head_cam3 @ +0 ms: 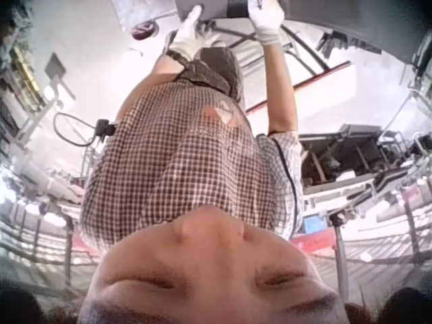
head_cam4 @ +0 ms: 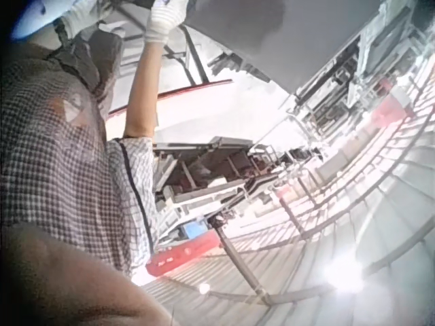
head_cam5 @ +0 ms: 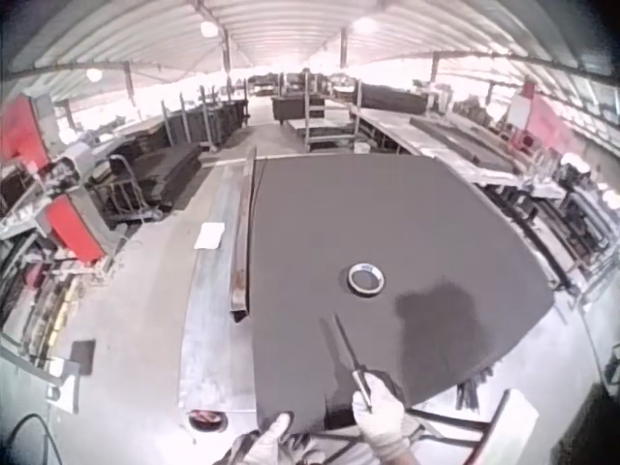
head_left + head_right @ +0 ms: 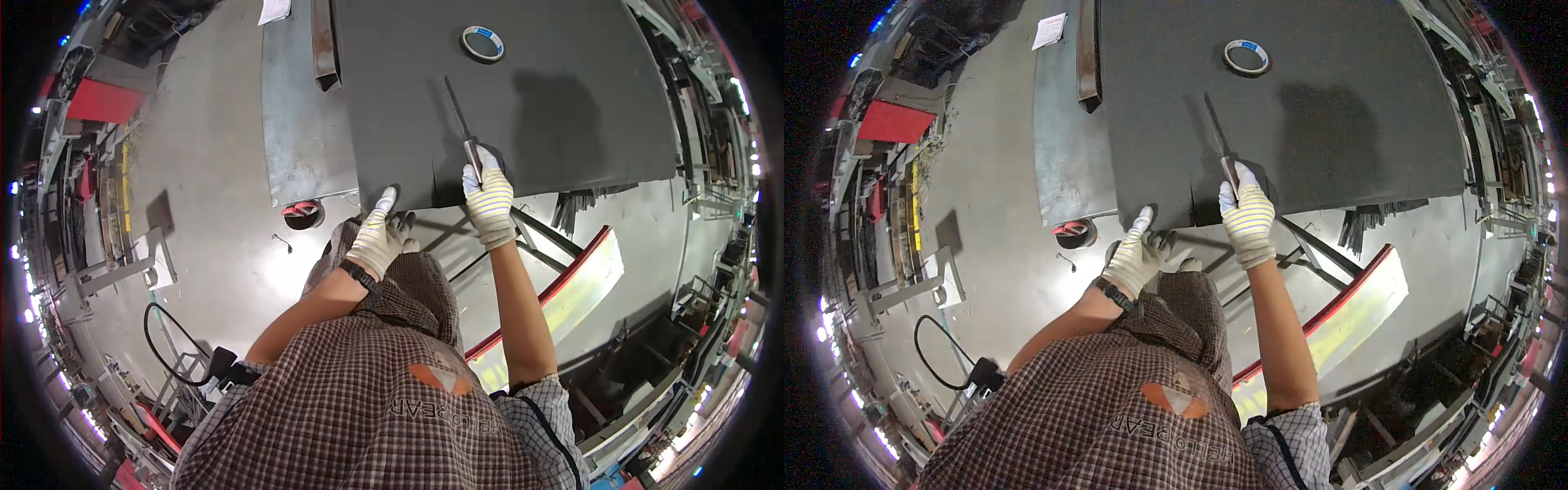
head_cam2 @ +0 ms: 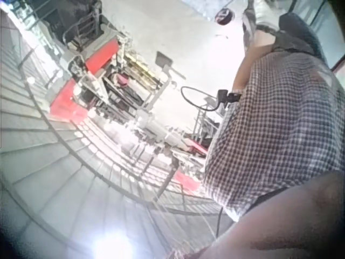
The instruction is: Cutting foam insulation sheets and applying them to metal panel frames, followed by attaching product labels.
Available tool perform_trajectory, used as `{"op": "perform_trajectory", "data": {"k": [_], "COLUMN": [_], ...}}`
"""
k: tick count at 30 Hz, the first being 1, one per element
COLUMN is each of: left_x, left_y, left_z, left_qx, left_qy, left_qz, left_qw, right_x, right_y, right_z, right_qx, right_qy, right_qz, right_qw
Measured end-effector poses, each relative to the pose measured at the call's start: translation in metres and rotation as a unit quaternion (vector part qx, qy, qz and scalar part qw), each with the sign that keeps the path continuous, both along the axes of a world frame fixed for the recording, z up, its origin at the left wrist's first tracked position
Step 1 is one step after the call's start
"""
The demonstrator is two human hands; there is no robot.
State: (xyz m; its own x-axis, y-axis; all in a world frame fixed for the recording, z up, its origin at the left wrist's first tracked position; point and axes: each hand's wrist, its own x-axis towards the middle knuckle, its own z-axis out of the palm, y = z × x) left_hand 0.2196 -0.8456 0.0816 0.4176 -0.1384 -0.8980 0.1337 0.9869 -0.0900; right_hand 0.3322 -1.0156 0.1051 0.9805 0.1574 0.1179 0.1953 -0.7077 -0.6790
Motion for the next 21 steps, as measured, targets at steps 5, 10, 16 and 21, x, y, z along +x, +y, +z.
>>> {"op": "perform_trajectory", "data": {"k": [5,10,16,21], "left_x": [0.008,0.013,0.041,0.03], "left_y": [-0.015,-0.005,-0.006,0.001], "left_z": [0.016,0.011,-0.012,-0.012], "left_qx": [0.106,0.123,0.116,0.099], "left_qy": [0.01,0.012,-0.003,-0.076], "left_qz": [0.0,0.037,0.047,-0.049], "left_qw": [0.994,0.992,0.992,0.991], "right_x": [-0.001,-0.001,0.002,-0.029], "right_y": [-0.006,-0.004,-0.004,0.01], "right_z": [-0.017,-0.006,-0.009,0.034], "right_qx": [-0.052,-0.065,-0.043,0.033], "right_qy": [-0.068,-0.058,-0.109,-0.017], "right_qz": [0.03,0.042,0.047,0.053], "right_qw": [0.996,0.995,0.992,0.998]}}
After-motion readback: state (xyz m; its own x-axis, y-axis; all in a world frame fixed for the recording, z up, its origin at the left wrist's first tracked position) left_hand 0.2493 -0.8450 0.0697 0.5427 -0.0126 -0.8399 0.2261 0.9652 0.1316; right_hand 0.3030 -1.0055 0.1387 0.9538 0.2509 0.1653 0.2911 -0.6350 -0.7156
